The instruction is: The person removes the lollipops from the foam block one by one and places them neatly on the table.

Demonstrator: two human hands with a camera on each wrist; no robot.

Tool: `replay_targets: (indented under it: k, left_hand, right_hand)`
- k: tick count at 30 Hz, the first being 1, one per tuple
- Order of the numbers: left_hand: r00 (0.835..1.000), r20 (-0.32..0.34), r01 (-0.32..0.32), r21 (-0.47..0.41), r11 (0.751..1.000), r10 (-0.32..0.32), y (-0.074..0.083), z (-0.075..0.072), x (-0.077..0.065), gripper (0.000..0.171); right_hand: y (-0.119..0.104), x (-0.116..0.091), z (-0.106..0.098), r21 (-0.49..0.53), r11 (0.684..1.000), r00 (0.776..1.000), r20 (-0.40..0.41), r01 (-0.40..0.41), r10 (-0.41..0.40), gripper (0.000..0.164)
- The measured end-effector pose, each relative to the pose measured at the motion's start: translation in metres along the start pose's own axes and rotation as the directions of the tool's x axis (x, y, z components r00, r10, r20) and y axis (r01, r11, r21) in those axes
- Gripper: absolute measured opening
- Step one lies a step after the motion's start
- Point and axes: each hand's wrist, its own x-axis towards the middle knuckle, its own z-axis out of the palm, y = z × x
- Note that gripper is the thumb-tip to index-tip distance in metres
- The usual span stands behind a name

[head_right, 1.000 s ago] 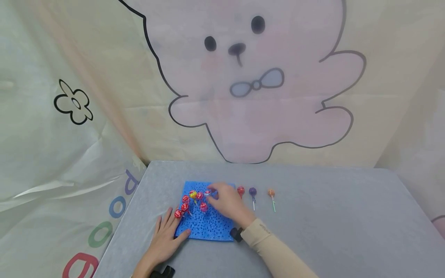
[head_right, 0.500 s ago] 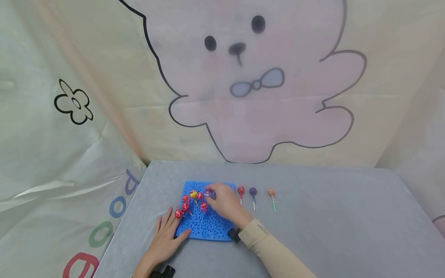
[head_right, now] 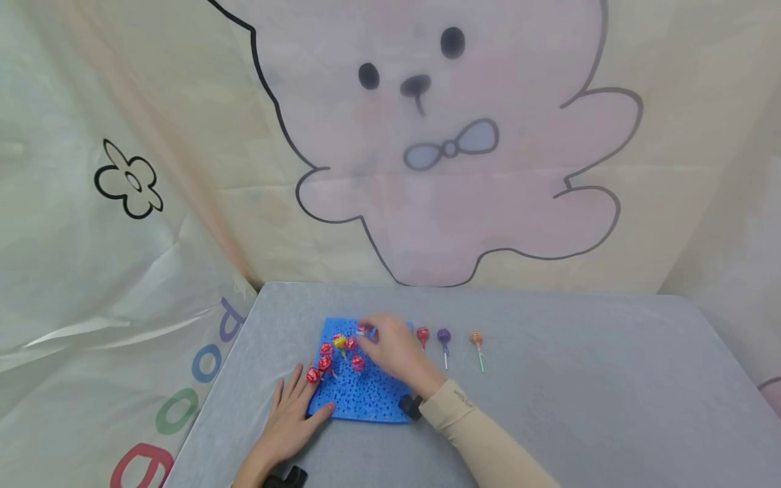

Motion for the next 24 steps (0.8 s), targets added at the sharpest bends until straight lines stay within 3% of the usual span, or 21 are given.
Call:
replay_targets:
  k: [11,24]
  left_hand:
    - [1.0,-0.002,-0.005,0.009,1.0,0.005,-0.001,0.001,0.0,0.085]
    - [1.0,-0.009,-0.009,0.002,1.0,0.009,-0.001,0.002,-0.001,0.085]
  right_hand:
    - [-0.003,-0.003,-0.005,0.036,0.999,1.0,-0.006,0.028,-0.028,0.021]
    - [0.01,-0.016,-0.033,-0.018,0.999,0.998,-0.044,-0.046,0.045,0.026]
